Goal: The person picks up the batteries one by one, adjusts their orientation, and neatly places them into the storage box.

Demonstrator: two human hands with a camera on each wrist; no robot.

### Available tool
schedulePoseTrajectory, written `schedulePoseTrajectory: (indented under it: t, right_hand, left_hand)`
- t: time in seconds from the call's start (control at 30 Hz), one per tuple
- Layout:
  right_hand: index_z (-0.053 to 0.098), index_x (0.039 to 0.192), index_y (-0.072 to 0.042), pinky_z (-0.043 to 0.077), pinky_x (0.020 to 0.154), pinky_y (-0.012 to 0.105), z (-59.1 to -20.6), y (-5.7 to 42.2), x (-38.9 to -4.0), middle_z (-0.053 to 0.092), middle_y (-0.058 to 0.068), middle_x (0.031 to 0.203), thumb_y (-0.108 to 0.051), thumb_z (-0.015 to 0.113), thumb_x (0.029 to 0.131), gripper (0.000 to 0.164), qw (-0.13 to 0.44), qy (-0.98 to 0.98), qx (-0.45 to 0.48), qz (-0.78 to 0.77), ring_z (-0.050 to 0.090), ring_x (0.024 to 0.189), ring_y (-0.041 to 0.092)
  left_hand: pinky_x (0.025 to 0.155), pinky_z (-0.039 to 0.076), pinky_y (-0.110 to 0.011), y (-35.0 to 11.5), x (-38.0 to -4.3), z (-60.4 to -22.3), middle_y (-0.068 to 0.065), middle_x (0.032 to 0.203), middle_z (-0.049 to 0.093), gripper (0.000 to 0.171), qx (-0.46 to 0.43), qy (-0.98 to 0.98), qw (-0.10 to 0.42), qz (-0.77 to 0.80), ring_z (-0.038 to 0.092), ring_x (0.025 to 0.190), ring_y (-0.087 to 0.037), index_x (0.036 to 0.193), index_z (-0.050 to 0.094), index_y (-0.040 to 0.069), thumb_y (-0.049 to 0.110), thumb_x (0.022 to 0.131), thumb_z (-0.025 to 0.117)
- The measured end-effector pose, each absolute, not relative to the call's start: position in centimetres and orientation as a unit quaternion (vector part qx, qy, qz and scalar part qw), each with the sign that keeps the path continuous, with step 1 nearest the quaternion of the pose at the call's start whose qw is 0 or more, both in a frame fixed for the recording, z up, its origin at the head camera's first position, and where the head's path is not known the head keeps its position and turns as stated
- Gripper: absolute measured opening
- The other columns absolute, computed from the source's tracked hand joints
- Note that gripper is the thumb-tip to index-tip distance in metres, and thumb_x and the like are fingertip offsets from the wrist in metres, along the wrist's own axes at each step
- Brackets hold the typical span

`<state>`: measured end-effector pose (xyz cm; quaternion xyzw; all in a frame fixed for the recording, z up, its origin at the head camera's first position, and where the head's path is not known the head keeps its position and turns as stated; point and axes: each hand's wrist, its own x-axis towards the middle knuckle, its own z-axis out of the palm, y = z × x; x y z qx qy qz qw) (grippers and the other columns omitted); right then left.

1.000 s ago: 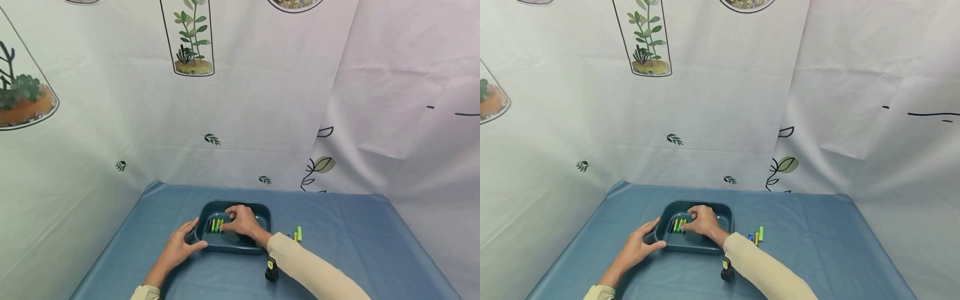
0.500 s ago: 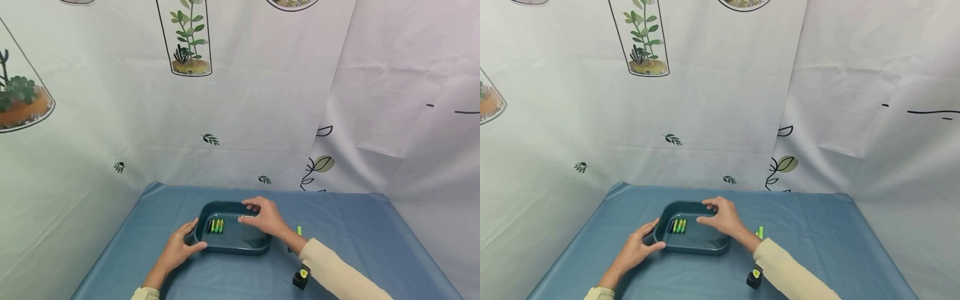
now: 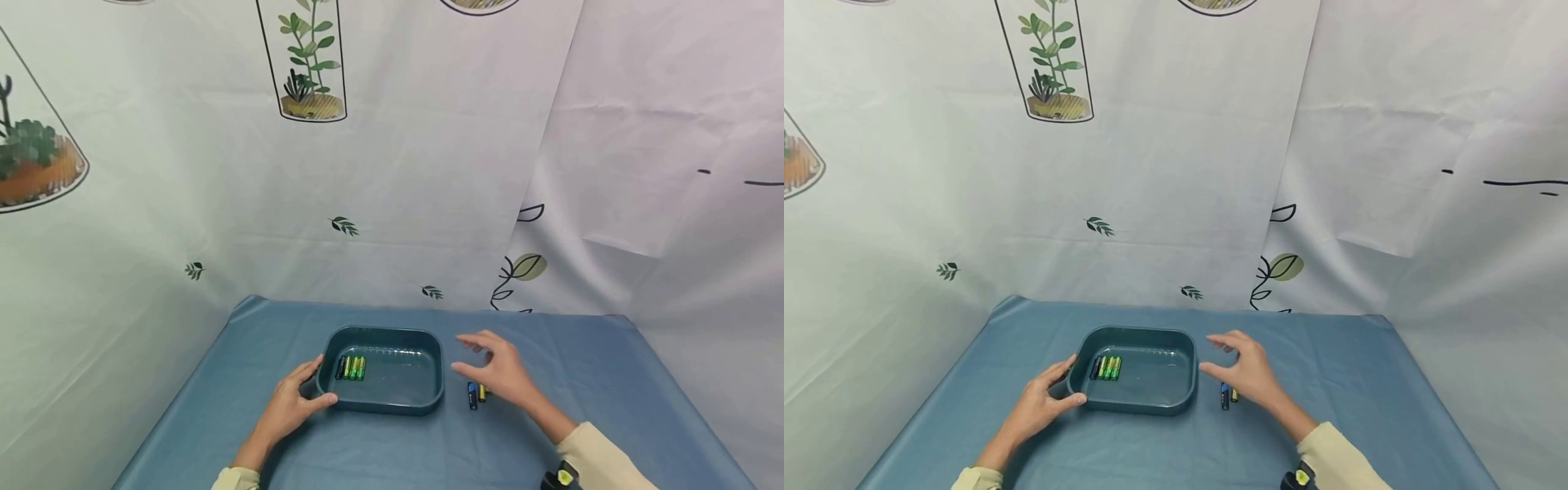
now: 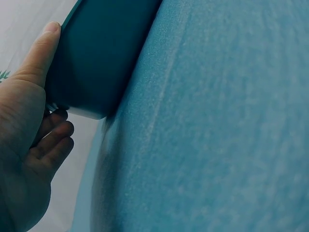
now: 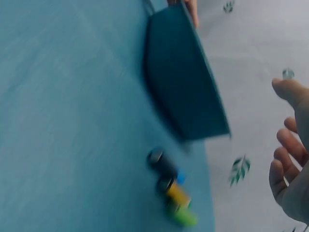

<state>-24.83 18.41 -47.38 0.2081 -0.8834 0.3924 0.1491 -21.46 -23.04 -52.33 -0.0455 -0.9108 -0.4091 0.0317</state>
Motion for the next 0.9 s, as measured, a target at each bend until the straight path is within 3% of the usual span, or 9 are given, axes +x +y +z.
schedulePoseTrajectory:
  t: [0.3, 0.5, 0.9]
  right_hand:
    - [0.074, 0.126, -0.017, 0.047, 0.065, 0.025, -50.2, 22.6, -24.2, 0.069, 0.003, 0.107, -0.028, 0.089, 0.081, 0.048, 0.118, -0.897, 0.172, 0.389, 0.06, 0.089, 0.024]
    - [0.074, 0.125, -0.012, 0.048, 0.065, 0.024, -51.9, 24.3, -24.0, 0.069, 0.002, 0.106, -0.038, 0.088, 0.082, 0.052, 0.11, -0.916, 0.148, 0.356, 0.061, 0.093, 0.021]
    - [0.075, 0.126, -0.015, 0.048, 0.066, 0.025, -53.5, 25.6, -24.9, 0.069, -0.003, 0.111, -0.046, 0.088, 0.079, 0.058, 0.098, -0.926, 0.166, 0.325, 0.058, 0.091, 0.014]
  left_hand:
    - [0.101, 0.05, -0.059, -23.1, -21.5, -52.3, -0.022, 0.153, 0.047, 0.091, -0.047, -0.912, 0.032, -0.406, 0.051, 0.135, -0.045, 0.156, 0.045, 0.012, 0.043, 0.081, 0.087]
    - [0.101, 0.05, -0.059, -23.0, -21.6, -52.4, -0.022, 0.153, 0.047, 0.092, -0.046, -0.913, 0.031, -0.404, 0.051, 0.135, -0.044, 0.156, 0.045, 0.013, 0.044, 0.081, 0.086]
    - [0.101, 0.05, -0.059, -22.9, -21.4, -52.3, -0.021, 0.153, 0.048, 0.091, -0.042, -0.915, 0.034, -0.401, 0.052, 0.134, -0.044, 0.156, 0.046, 0.013, 0.044, 0.08, 0.087]
